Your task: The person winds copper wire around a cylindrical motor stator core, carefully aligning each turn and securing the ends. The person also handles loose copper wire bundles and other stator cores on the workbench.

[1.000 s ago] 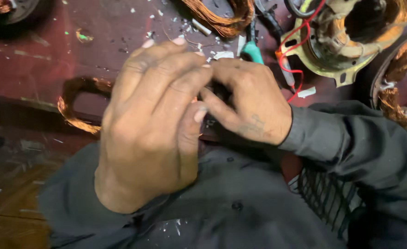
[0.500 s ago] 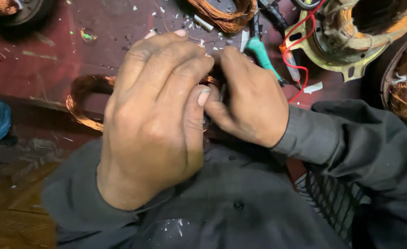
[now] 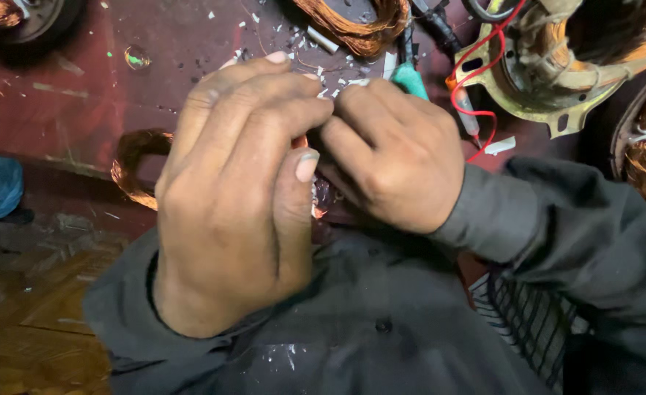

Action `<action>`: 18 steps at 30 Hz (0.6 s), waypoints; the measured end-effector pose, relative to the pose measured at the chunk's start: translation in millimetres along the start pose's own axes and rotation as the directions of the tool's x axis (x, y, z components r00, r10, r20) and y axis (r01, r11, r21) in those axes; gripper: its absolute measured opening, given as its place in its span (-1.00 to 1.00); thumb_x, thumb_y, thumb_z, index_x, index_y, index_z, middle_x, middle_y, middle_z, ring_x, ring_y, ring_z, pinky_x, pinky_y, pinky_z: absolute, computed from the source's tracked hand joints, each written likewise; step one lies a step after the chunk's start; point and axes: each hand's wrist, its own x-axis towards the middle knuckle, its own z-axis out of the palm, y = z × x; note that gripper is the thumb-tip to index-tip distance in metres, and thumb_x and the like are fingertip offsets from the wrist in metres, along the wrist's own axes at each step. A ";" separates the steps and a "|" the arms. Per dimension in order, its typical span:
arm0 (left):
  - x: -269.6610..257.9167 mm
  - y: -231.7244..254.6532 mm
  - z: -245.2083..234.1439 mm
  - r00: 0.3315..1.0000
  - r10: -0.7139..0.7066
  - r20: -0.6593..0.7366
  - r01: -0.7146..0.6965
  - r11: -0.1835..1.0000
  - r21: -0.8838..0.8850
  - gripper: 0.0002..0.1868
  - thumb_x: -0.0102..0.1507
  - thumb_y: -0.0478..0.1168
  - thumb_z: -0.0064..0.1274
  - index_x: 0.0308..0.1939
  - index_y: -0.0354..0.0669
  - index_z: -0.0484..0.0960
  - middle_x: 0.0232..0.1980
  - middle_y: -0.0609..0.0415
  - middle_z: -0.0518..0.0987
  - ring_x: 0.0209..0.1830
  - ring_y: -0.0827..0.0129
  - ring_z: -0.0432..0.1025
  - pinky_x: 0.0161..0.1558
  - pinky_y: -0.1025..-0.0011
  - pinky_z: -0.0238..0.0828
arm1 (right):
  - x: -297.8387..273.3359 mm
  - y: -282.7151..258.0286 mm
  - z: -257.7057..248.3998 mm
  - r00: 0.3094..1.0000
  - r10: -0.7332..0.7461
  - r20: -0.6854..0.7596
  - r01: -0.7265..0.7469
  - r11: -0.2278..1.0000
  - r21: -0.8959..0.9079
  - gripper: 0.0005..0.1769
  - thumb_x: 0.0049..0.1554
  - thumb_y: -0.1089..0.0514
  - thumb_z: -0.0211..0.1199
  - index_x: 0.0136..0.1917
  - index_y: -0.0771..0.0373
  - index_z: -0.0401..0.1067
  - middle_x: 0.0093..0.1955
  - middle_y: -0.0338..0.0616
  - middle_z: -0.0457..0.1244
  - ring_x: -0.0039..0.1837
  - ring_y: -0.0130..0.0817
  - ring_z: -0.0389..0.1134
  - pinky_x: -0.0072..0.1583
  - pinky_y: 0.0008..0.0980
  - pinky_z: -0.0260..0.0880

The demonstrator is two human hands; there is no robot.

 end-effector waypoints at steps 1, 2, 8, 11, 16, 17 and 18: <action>0.2 0.3 -0.6 1.000 -0.006 0.004 0.006 1.000 -0.003 -0.78 0.46 -0.36 -0.12 0.09 -0.47 0.53 0.12 -0.26 0.54 0.24 -0.13 0.44 0.40 0.12 0.37 | -0.4 2.8 1.8 1.000 -0.009 0.013 0.009 0.999 0.033 -0.70 0.03 0.13 0.43 -0.07 0.32 0.43 -0.12 -0.08 0.19 -0.11 -0.14 0.29 -0.17 -0.20 0.30; 0.1 0.9 -0.4 1.000 -0.011 0.005 0.011 1.000 -0.005 -0.78 0.46 -0.36 -0.12 0.10 -0.47 0.53 0.11 -0.26 0.54 0.23 -0.13 0.44 0.39 0.12 0.38 | -0.9 6.9 4.7 0.999 -0.041 -0.002 0.041 0.997 0.065 -0.71 0.05 0.14 0.41 -0.04 0.32 0.42 -0.08 -0.08 0.19 -0.08 -0.15 0.29 -0.13 -0.22 0.31; 2.4 1.3 0.9 1.000 0.020 0.010 -0.021 1.000 0.021 -0.80 0.46 -0.37 -0.13 0.05 -0.47 0.53 0.10 -0.25 0.55 0.21 -0.10 0.46 0.40 0.12 0.37 | -8.5 13.3 6.6 0.985 -0.170 -0.019 0.171 0.977 0.131 -0.74 0.06 0.18 0.37 -0.01 0.34 0.44 -0.08 -0.08 0.21 -0.08 -0.16 0.32 -0.11 -0.20 0.35; -0.8 -0.4 -0.6 1.000 0.014 0.008 -0.014 0.999 0.031 -0.81 0.48 -0.36 -0.13 0.05 -0.46 0.53 0.12 -0.23 0.54 0.22 -0.09 0.45 0.41 0.15 0.37 | -0.5 10.5 10.4 0.989 -0.135 -0.058 0.143 0.974 0.176 -0.77 0.10 0.20 0.35 -0.04 0.38 0.43 -0.08 -0.02 0.24 -0.08 -0.13 0.34 -0.11 -0.21 0.38; 4.3 4.5 3.0 0.999 0.021 0.033 -0.022 0.999 0.027 -0.80 0.48 -0.37 -0.15 0.06 -0.46 0.54 0.12 -0.24 0.54 0.22 -0.10 0.44 0.38 0.15 0.39 | 0.3 8.9 12.5 0.987 -0.124 -0.103 0.140 0.977 0.159 -0.73 0.05 0.24 0.37 0.00 0.35 0.42 -0.03 -0.01 0.27 -0.04 -0.11 0.37 -0.08 -0.21 0.39; 5.5 4.7 2.2 0.999 0.016 0.033 -0.017 0.999 0.030 -0.80 0.48 -0.37 -0.15 0.05 -0.47 0.54 0.11 -0.25 0.55 0.22 -0.11 0.45 0.37 0.14 0.39 | -1.4 9.9 9.7 0.988 -0.127 -0.093 0.143 0.972 0.189 -0.71 0.07 0.22 0.40 0.01 0.36 0.42 -0.05 -0.01 0.24 -0.05 -0.10 0.36 -0.08 -0.20 0.39; 6.5 4.4 1.4 0.999 0.011 0.032 -0.012 0.999 0.032 -0.81 0.48 -0.38 -0.14 0.04 -0.47 0.54 0.10 -0.25 0.55 0.21 -0.11 0.45 0.37 0.13 0.39 | -4.2 10.8 5.9 0.988 -0.130 -0.083 0.145 0.965 0.220 -0.69 0.09 0.19 0.43 0.02 0.37 0.41 -0.07 -0.01 0.22 -0.07 -0.08 0.35 -0.08 -0.18 0.39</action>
